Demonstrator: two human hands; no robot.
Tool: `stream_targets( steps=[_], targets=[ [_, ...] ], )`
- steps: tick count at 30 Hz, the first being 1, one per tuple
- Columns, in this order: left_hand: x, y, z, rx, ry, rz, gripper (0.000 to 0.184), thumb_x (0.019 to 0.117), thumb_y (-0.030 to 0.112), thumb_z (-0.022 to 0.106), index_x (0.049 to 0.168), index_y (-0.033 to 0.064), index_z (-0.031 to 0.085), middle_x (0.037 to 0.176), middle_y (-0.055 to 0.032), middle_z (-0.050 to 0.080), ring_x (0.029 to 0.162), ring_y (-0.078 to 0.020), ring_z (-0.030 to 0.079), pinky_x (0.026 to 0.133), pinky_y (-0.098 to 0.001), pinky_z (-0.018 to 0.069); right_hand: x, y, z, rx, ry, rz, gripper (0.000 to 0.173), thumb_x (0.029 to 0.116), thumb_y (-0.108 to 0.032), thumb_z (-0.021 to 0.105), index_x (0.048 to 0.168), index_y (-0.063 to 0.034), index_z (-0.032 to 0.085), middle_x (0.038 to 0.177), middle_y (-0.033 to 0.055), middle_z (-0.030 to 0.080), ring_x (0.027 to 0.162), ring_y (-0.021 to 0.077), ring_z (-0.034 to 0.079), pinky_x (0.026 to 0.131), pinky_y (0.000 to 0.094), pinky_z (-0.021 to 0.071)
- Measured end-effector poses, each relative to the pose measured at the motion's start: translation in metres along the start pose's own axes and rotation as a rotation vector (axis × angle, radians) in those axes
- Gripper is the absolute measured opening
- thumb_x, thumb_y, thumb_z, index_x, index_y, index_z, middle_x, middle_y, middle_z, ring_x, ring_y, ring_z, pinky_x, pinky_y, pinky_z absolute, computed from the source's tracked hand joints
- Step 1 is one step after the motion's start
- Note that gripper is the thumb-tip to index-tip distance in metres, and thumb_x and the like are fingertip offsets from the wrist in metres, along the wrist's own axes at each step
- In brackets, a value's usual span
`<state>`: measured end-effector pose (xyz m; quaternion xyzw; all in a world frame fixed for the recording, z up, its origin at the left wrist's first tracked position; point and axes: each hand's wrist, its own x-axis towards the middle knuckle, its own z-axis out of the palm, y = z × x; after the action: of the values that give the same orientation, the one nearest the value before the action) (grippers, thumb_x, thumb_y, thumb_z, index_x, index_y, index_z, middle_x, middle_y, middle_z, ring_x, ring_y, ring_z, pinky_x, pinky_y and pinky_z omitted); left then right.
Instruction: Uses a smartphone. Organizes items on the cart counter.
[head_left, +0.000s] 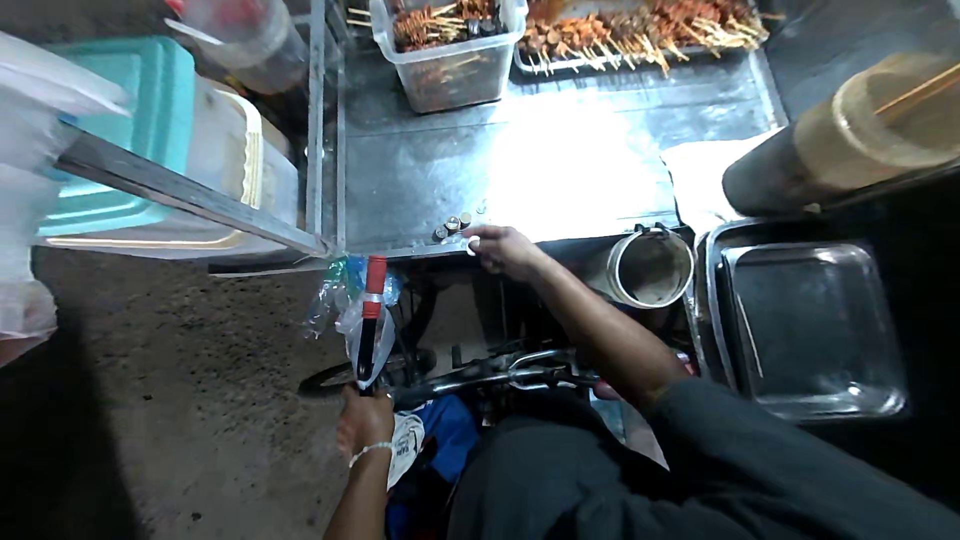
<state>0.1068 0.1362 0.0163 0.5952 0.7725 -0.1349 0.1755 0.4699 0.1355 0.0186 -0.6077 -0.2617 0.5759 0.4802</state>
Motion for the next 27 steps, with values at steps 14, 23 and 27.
stream_targets(
  steps=[14,23,27],
  targets=[
    [-0.001,0.002,-0.002,0.044,0.009,-0.017,0.052,0.0972,0.034,0.062,0.144,0.0122,0.054,0.111,-0.0213,0.073,0.106,-0.0412,0.07,0.088,-0.0618,0.0537,-0.101,0.133,0.04,-0.919,-0.376,0.486,0.029,0.0989,-0.026,0.065,0.116,-0.004,0.072,0.119,0.022,0.07,0.115,0.0392,0.066,0.1,0.0633,0.0503],
    [0.001,0.0,-0.001,0.029,-0.005,-0.009,0.057,0.0968,0.036,0.063,0.147,0.012,0.051,0.112,-0.0218,0.072,0.108,-0.042,0.069,0.089,-0.0621,0.0529,-0.052,-0.01,-0.014,-1.079,0.077,-0.062,0.021,0.0982,-0.01,0.062,0.115,-0.0072,0.074,0.126,0.0167,0.066,0.11,0.0335,0.068,0.096,0.0544,0.0563],
    [-0.001,0.001,-0.002,0.03,0.002,-0.013,0.054,0.0968,0.037,0.064,0.144,0.0122,0.053,0.112,-0.0208,0.073,0.107,-0.0406,0.07,0.089,-0.0615,0.0533,0.018,-0.021,-0.047,-1.234,0.212,-0.161,0.027,0.0891,-0.005,0.069,0.116,-0.0043,0.073,0.131,0.0195,0.063,0.107,0.0395,0.068,0.09,0.0601,0.0573]
  ],
)
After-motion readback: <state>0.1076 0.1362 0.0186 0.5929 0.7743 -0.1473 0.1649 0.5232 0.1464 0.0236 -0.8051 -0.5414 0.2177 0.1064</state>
